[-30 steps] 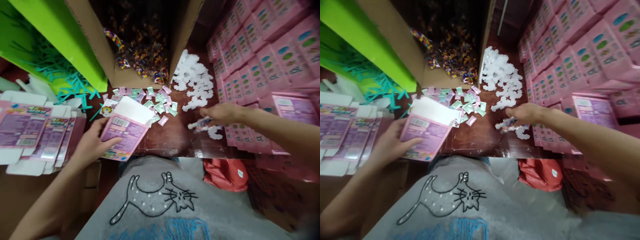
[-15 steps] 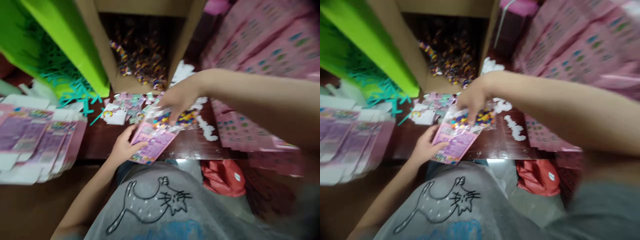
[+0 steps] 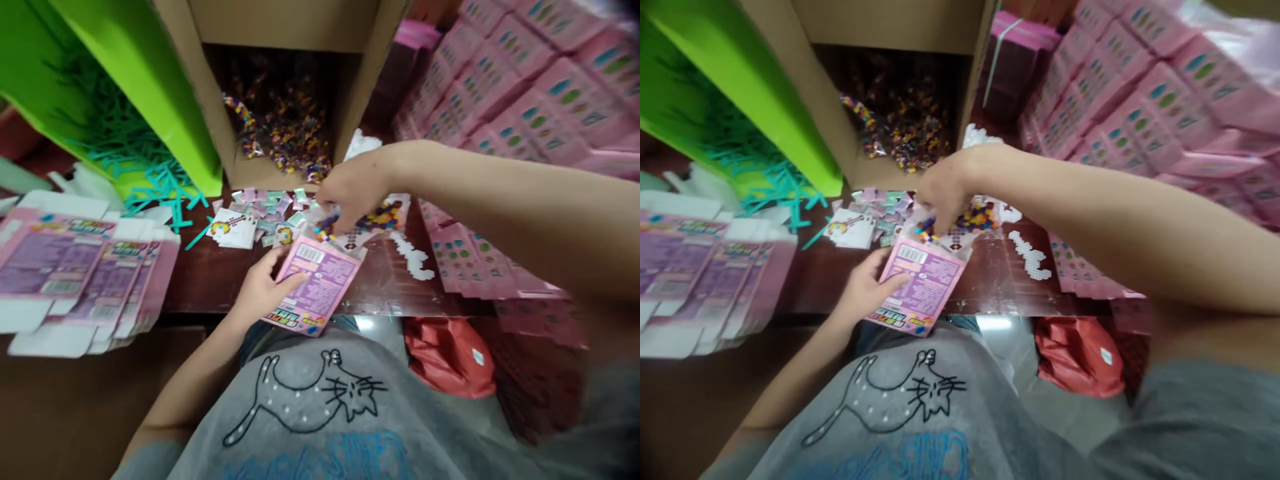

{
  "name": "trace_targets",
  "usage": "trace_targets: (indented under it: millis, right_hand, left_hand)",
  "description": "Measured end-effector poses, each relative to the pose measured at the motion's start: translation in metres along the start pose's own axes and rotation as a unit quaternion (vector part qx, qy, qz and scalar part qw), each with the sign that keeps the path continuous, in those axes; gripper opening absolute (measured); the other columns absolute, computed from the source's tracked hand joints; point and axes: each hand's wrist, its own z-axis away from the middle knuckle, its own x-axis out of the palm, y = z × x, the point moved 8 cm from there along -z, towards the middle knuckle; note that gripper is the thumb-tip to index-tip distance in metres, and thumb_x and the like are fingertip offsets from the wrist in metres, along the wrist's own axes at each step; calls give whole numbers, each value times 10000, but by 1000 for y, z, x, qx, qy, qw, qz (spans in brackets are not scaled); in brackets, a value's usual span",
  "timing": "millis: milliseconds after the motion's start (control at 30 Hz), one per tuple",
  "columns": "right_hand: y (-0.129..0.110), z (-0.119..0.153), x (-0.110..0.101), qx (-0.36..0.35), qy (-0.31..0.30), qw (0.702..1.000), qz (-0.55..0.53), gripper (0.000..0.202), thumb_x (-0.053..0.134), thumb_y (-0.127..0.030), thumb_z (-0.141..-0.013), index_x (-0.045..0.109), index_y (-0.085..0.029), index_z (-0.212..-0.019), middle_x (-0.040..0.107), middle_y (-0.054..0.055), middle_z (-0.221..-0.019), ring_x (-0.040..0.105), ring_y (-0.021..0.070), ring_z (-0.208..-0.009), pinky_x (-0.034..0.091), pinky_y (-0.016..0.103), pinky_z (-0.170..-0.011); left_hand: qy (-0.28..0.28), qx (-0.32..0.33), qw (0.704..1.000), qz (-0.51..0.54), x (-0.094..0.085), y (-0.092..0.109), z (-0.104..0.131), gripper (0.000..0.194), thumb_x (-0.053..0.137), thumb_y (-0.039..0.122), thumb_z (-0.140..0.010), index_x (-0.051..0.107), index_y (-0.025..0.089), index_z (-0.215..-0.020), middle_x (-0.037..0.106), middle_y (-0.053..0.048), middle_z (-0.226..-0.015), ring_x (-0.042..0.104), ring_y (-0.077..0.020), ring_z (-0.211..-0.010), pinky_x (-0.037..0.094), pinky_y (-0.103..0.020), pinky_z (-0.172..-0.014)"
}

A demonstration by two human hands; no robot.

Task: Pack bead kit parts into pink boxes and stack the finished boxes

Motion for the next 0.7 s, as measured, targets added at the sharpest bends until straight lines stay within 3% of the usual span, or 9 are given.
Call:
trace_targets:
  millis: [133,233,267,333,400,467,567,633,700]
  right_hand:
    - [-16,1,18,-19,-56,998,37,382,998,-456,-806,788,-174,-956,770,-10,-963,771,245,-1096,575,438,-1046]
    - [-28,13,16,-42,-47,998,4,420,994,-404,-831,800,-220,-1155,789,26,-1030,777,294,-1082,604,494,-1032]
    - [-32,21,9,-50,-17,999,-2,497,981,-400,-845,778,-225,-1263,794,52,-1110,772,319,-1121,604,524,-1056]
    - [-37,46,-11,-55,102,993,10,627,928,-455,-896,701,-228,-1435,757,123,-1332,722,390,-1289,570,599,-1161]
    - [-39,82,-31,-35,264,963,36,631,804,-561,-990,644,-251,-1516,659,176,-1533,604,438,-1484,482,635,-1293]
    - [-37,118,-34,-6,392,919,42,585,667,-634,-1061,625,-290,-1533,631,185,-1584,576,436,-1522,487,615,-1310]
    - [-25,144,-12,14,456,890,5,399,568,-553,-1124,687,-311,-1418,772,145,-1380,750,399,-1254,651,589,-1069]
    - [-13,151,-4,31,481,876,1,320,546,-474,-1148,738,-318,-1351,823,100,-1263,796,353,-1117,676,541,-957]
    - [-1,159,-6,54,514,856,29,318,542,-458,-1160,767,-340,-1352,832,65,-1222,802,323,-1099,667,502,-928]
  left_hand:
    - [-30,5,997,73,5,-11,-2,653,948,526,-856,742,191,-1377,859,-131,-1309,835,-298,-1163,688,-443,-1042]
    - [-41,20,994,95,6,-16,-3,704,966,540,-845,716,185,-1398,834,-148,-1367,822,-302,-1205,681,-441,-1054]
    - [-33,25,995,96,5,-18,-4,714,965,560,-844,708,188,-1397,831,-147,-1365,820,-302,-1206,677,-444,-1058]
    - [0,35,995,97,1,-23,-6,729,952,619,-847,691,196,-1379,832,-141,-1330,816,-297,-1186,670,-448,-1059]
    - [40,50,993,100,-4,-28,-7,756,933,684,-846,658,206,-1362,827,-136,-1292,815,-290,-1151,668,-441,-1040]
    - [70,66,990,100,-8,-30,-8,778,915,733,-846,612,223,-1349,816,-129,-1268,814,-284,-1125,668,-431,-1014]
    - [75,95,987,102,-8,-23,-12,765,912,735,-857,563,244,-1328,809,-110,-1240,818,-275,-1113,669,-416,-994]
    - [68,116,986,100,-7,-14,-15,742,932,691,-867,568,240,-1330,813,-102,-1234,821,-267,-1115,672,-403,-981]
    - [71,140,984,90,-8,-5,-19,729,963,637,-860,592,227,-1335,816,-95,-1225,825,-259,-1110,678,-389,-964]
